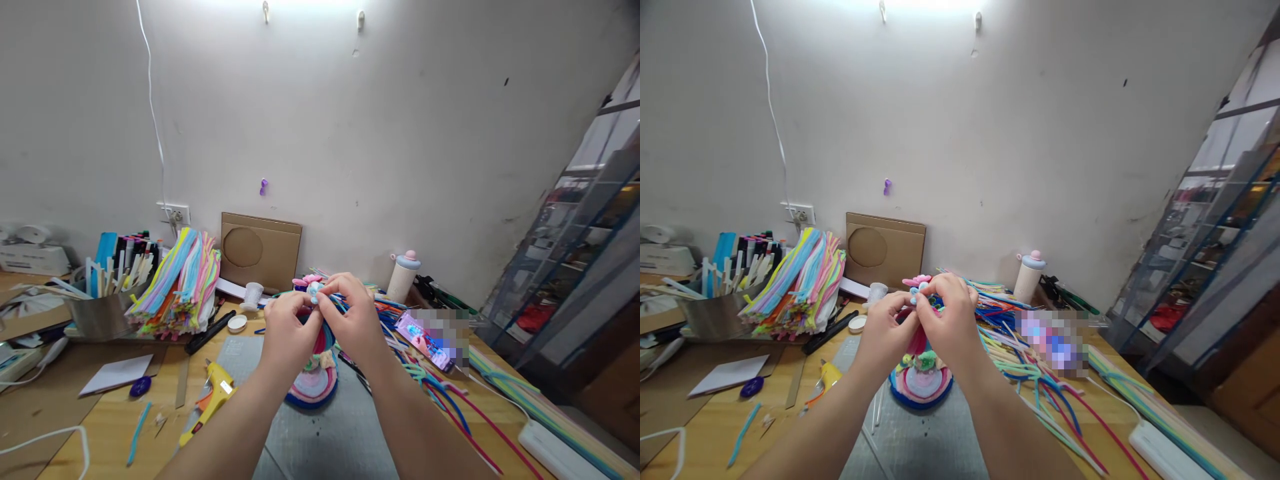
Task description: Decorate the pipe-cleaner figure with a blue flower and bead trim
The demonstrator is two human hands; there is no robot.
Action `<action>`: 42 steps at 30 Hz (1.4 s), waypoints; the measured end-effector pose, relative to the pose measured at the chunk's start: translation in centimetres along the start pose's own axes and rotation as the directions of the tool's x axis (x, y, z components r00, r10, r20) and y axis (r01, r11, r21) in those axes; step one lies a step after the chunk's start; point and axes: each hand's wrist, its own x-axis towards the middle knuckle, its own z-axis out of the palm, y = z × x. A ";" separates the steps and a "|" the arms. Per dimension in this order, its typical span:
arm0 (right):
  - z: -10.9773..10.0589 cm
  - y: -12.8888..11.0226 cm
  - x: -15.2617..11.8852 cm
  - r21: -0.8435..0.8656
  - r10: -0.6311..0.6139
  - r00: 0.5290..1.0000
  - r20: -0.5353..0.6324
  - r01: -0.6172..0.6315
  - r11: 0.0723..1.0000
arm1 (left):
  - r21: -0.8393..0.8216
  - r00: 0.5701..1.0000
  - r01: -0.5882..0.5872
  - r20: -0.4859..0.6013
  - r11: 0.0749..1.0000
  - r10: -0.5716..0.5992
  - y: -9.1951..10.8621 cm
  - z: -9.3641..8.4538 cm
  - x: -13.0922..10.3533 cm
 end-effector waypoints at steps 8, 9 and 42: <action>-0.3 0.3 -0.1 0.167 -0.022 0.998 -0.053 0.031 0.985 | 0.026 1.000 0.000 0.022 1.000 -0.001 -0.4 -0.6 -0.2; -0.4 0.4 -0.2 0.183 -0.021 0.998 -0.061 0.032 0.983 | 0.026 1.000 0.002 0.020 1.000 -0.002 -0.5 -0.6 -0.2; 0.0 0.2 -0.1 0.155 0.043 0.999 -0.008 -0.041 0.987 | 0.068 0.999 0.004 0.053 0.998 -0.008 -0.7 -0.8 0.5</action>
